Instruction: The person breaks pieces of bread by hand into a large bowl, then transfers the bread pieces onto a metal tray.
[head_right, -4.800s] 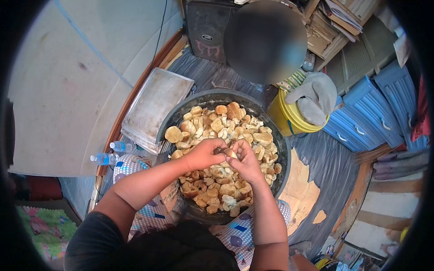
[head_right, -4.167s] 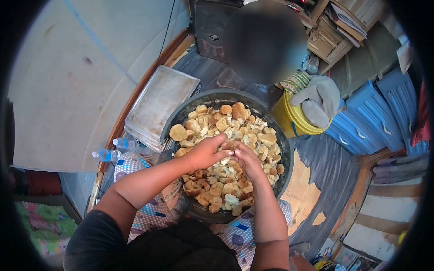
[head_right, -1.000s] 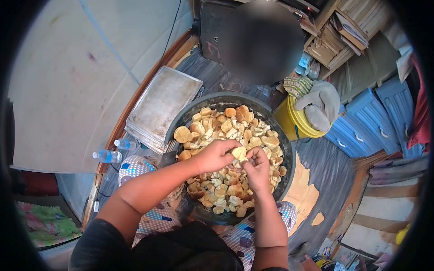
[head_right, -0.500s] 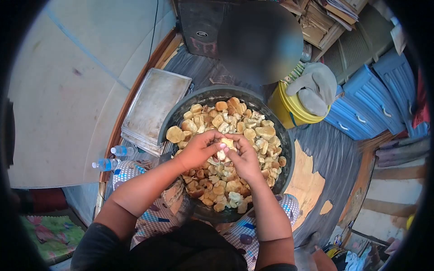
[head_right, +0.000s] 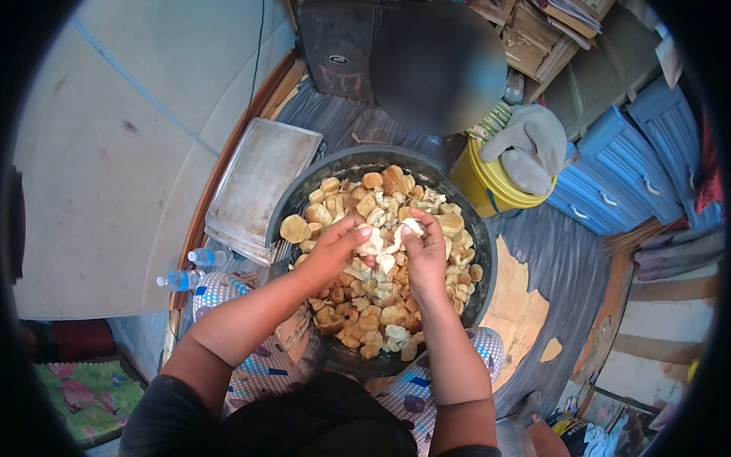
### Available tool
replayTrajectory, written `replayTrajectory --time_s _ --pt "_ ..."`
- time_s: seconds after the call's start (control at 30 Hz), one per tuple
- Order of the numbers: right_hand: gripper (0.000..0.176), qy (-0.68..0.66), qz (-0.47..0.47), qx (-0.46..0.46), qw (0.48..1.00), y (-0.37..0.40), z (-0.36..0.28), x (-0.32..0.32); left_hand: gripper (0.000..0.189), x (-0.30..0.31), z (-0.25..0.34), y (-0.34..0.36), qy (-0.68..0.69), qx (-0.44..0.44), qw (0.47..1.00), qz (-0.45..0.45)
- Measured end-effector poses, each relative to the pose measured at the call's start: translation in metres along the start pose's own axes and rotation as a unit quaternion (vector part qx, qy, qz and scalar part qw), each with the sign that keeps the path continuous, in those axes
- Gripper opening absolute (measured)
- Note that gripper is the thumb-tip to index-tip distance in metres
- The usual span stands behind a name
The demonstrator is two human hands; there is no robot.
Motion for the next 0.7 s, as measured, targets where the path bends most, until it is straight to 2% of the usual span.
replayTrajectory --time_s 0.1,0.2,0.37,0.43,0.5,0.53,0.6,0.63,0.7 --pt "0.026 0.036 0.031 0.03 0.998 -0.005 0.005 0.012 0.019 0.008 -0.003 -0.001 -0.066 0.042 0.996 0.038" --pt "0.024 0.052 0.02 0.012 0.998 -0.006 0.005 0.013 0.021 0.013 0.005 0.0 -0.116 0.064 0.988 0.082" --pt "0.019 0.125 0.023 0.018 0.992 -0.011 -0.005 0.018 0.015 0.036 0.004 -0.005 -0.119 0.04 0.984 0.125" --pt "0.017 0.059 0.048 0.026 0.997 -0.014 -0.008 0.022 0.013 0.043 0.01 -0.006 -0.104 0.022 0.985 0.139" --pt "0.018 0.059 0.06 0.006 0.996 -0.013 -0.008 0.022 0.02 0.047 0.008 -0.006 -0.134 0.057 0.981 0.128" --pt "0.019 0.012 0.045 -0.043 0.998 -0.012 -0.001 0.02 0.02 0.05 -0.002 -0.008 -0.132 0.057 0.981 0.13" --pt "0.024 -0.067 0.001 -0.131 0.989 -0.006 0.009 0.01 0.04 0.048 -0.011 -0.014 -0.267 -0.033 0.956 0.116" --pt "0.024 -0.066 0.0 -0.132 0.989 -0.002 0.009 0.007 0.04 0.048 -0.015 -0.012 -0.266 -0.033 0.956 0.117" --pt "0.025 -0.089 -0.107 -0.158 0.978 0.007 0.012 -0.016 0.059 0.023 -0.015 -0.008 -0.462 -0.106 0.881 0.01"
Point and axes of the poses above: each hand's wrist, its own y-axis away from the middle knuckle, its own x-axis out of the back of the hand, z = x × y, the point moved 7 cm from there along -y, towards the middle knuckle, and after that the axes turned 14 degrees about -y, right-handed, at the moved point
